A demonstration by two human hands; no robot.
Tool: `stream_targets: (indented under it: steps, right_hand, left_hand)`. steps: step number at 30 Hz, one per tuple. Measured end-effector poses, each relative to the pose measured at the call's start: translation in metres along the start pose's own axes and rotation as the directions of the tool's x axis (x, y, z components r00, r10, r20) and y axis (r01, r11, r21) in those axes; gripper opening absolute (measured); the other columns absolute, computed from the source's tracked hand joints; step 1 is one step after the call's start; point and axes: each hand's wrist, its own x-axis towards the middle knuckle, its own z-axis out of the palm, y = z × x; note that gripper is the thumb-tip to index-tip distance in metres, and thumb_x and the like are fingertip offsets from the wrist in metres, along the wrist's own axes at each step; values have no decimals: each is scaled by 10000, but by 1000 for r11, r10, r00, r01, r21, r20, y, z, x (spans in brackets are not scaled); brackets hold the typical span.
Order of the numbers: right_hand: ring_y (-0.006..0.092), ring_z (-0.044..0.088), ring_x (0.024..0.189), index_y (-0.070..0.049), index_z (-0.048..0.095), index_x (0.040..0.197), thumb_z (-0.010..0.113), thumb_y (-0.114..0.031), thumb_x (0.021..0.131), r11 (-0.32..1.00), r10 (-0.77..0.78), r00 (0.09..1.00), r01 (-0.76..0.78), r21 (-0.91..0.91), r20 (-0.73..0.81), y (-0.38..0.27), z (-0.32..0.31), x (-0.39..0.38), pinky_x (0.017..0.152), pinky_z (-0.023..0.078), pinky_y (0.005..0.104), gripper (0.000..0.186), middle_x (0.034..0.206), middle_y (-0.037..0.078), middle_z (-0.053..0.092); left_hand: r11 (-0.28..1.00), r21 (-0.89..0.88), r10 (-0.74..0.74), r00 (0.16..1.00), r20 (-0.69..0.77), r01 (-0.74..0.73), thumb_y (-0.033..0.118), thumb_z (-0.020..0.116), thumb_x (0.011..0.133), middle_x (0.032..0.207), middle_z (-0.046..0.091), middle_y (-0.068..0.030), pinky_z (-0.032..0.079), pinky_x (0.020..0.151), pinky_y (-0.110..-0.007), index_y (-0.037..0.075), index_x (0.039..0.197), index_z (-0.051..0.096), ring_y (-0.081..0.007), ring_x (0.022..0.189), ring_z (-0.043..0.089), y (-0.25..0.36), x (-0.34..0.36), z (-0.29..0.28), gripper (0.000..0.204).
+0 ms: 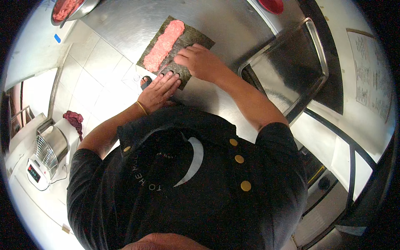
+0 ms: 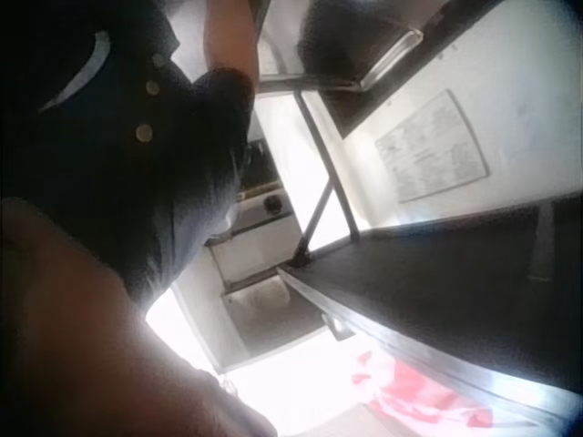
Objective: The person spreads a pink meat paste onto sheets of seaweed using a spoon, rolls the sheets into cylinders by hand, and places the completed rolls onto a metal tray.
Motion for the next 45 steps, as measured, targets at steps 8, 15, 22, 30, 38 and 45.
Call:
stream_targets:
  steps: [8, 15, 22, 30, 38, 45]
  right_hand:
    - [275, 678, 1097, -137, 678, 1144, 556, -87, 895, 987, 6, 997, -17, -157, -71, 49, 7, 5, 1004, 488, 442, 281, 1127, 61, 702]
    - [328, 681, 1100, -122, 683, 1142, 562, -96, 888, 916, 105, 945, -213, -339, -311, 107, -44, 7, 995, 500, 477, 282, 1146, 94, 711]
    - [316, 675, 1015, -95, 702, 1132, 641, -86, 851, 998, -27, 998, 24, -55, -57, 21, -19, 8, 911, 535, 443, 287, 1095, 95, 702]
    - [327, 709, 876, -104, 697, 1066, 625, -101, 904, 997, 79, 981, -79, 3, -175, 13, -16, 15, 758, 581, 459, 177, 968, 78, 695]
    - [327, 716, 862, -137, 683, 1008, 630, -144, 902, 947, 205, 933, -265, -181, -295, 45, -36, 18, 730, 590, 475, 119, 943, 82, 706]
    - [322, 713, 855, -146, 682, 992, 632, -164, 907, 906, 269, 929, -334, -262, -254, 49, -43, 24, 743, 593, 468, 100, 907, 73, 690]
  left_hand:
    - [1000, -8, -4, 1000, -1, 4, 478, 763, 815, 1718, 258, -141, 236, 1292, -483, 42, 1644, 270, -319, 1591, 257, 6, 1, 0, 1058]
    - [999, -31, -6, 1000, -21, 6, 431, 744, 847, 1720, 255, -141, 239, 1288, -489, 43, 1649, 258, -322, 1593, 257, 3, 1, 0, 1015]
    - [995, -103, -8, 998, -55, 2, 313, 634, 944, 1726, 253, -136, 223, 1289, -503, 59, 1648, 294, -327, 1593, 265, 0, -3, 2, 822]
    - [999, -45, 11, 998, -65, -14, 245, 535, 983, 1729, 255, -132, 202, 1295, -507, 74, 1654, 299, -326, 1597, 263, -4, -5, 7, 732]
    - [997, -71, -3, 996, -85, -3, 225, 555, 956, 1725, 267, -123, 217, 1293, -501, 73, 1650, 312, -320, 1592, 276, -2, -2, 10, 750]
    - [1000, 9, -6, 994, -110, 7, 233, 633, 929, 1696, 312, -126, 259, 1289, -467, 81, 1627, 351, -293, 1577, 311, 0, 0, 6, 768]
